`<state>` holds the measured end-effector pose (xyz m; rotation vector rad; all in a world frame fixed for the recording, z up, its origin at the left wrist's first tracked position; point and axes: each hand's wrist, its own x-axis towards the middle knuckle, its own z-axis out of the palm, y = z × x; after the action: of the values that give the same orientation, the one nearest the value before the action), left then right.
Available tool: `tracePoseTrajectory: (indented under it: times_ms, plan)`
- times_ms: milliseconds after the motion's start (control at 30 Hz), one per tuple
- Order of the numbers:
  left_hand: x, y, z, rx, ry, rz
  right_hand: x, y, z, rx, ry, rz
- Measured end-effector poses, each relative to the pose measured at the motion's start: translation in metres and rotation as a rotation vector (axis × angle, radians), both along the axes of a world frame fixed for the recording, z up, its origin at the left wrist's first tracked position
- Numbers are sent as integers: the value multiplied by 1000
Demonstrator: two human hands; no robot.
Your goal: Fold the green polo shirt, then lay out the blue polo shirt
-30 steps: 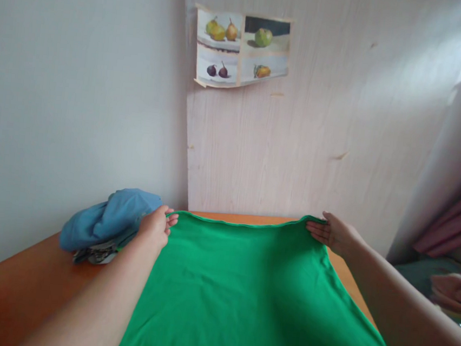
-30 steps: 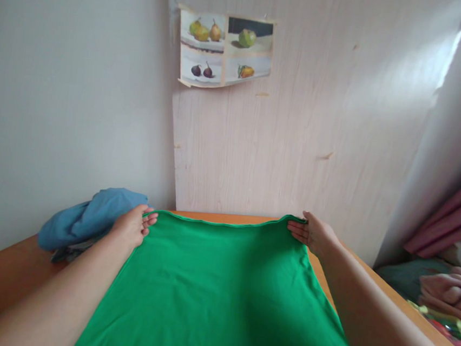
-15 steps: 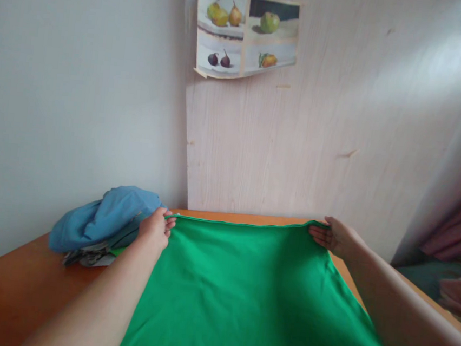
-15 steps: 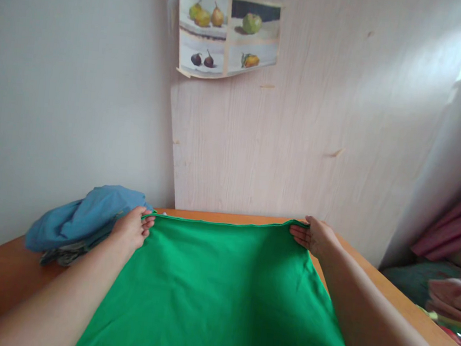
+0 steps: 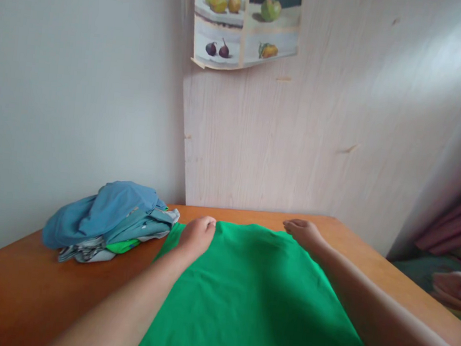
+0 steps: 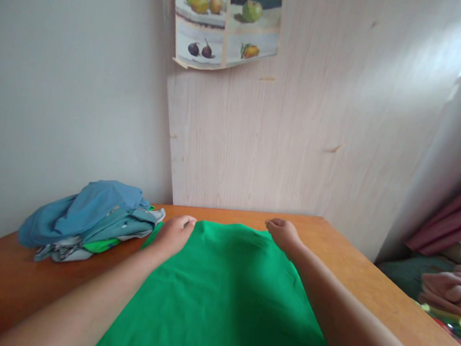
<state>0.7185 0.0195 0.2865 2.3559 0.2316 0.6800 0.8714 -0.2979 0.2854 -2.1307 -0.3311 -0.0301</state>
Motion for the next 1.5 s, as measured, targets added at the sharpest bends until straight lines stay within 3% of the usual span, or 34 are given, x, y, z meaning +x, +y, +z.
tracePoseTrajectory:
  times_ms: [33,133,300,400,533,767,900,1133,1500]
  plan:
    - [3,-9,-2,163,46,-68,-4,11,1,-61,-43,50]
    - [11,-33,-11,381,135,-199,-19,44,1,-223,-148,223]
    - [19,-42,-27,505,293,-213,-40,83,-17,-413,-249,403]
    - [18,-37,-37,550,424,-212,-43,87,-36,-542,-271,427]
    - [16,-32,-43,521,457,-212,-42,82,-51,-692,-334,429]
    - [16,-30,-44,463,411,-228,-40,83,-51,-655,-313,437]
    - [23,-13,-42,374,310,-238,-24,75,-42,-564,-300,414]
    - [50,22,-28,324,290,-106,18,53,-27,-591,-240,279]
    - [65,25,-24,351,379,36,33,69,-23,-659,-188,230]
